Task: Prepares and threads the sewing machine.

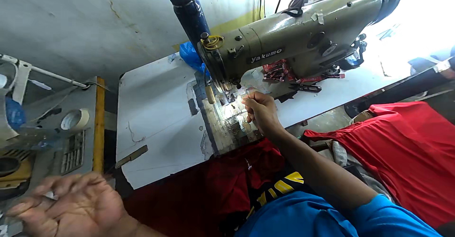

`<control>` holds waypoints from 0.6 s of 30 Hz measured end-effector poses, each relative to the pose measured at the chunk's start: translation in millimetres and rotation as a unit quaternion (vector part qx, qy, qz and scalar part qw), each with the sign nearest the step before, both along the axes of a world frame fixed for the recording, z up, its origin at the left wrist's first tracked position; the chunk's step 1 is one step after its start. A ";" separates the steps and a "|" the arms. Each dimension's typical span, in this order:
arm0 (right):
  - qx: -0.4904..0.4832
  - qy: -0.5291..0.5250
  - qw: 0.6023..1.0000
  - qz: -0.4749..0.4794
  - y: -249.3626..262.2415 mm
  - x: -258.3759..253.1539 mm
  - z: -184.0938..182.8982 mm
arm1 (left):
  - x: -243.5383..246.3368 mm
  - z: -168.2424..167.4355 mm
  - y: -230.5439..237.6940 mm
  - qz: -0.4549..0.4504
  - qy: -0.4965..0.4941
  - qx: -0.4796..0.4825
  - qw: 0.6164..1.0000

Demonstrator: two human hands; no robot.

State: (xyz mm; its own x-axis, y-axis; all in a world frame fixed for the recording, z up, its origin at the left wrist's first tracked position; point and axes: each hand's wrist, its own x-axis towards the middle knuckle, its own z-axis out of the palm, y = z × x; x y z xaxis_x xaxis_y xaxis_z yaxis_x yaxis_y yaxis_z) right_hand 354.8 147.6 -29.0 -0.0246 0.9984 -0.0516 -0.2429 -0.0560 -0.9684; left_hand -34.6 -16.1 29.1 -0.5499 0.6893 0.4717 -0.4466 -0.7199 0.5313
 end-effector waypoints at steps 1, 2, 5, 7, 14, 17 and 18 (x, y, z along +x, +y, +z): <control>0.002 -0.001 1.000 0.002 -0.1 0.3 0.5 | 2.2 2.6 0.3 0.010 0.019 -0.014 1.000; 0.008 0.000 1.000 0.004 -0.2 0.4 1.1 | 6.4 5.6 0.6 0.017 0.019 -0.012 1.000; 0.038 0.002 0.999 0.012 -1.0 2.2 4.9 | 2.6 1.8 -1.9 -0.017 0.009 0.018 1.000; 0.056 -0.011 0.998 0.019 -2.0 6.0 7.9 | -2.1 -1.8 -1.3 -0.050 0.044 -0.012 0.998; 0.074 -0.033 0.997 0.021 -4.9 24.3 12.9 | 15.4 -3.8 10.1 0.178 0.577 -0.334 0.724; 0.085 -0.035 0.995 0.047 -3.3 21.7 18.7 | 17.9 -8.3 7.3 0.165 0.648 -0.413 0.619; 0.086 -0.032 0.994 0.062 -1.5 18.6 22.0 | 17.9 -9.1 6.1 0.154 0.656 -0.426 0.604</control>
State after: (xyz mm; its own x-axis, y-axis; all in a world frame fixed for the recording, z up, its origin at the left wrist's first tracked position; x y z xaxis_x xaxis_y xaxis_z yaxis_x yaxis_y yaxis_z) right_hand 373.4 146.2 -7.0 -0.1498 0.9820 0.1150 -0.1822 0.0869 -0.9794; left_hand -16.6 -10.0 20.0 -0.2532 0.9492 0.1869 0.8460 0.1235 0.5187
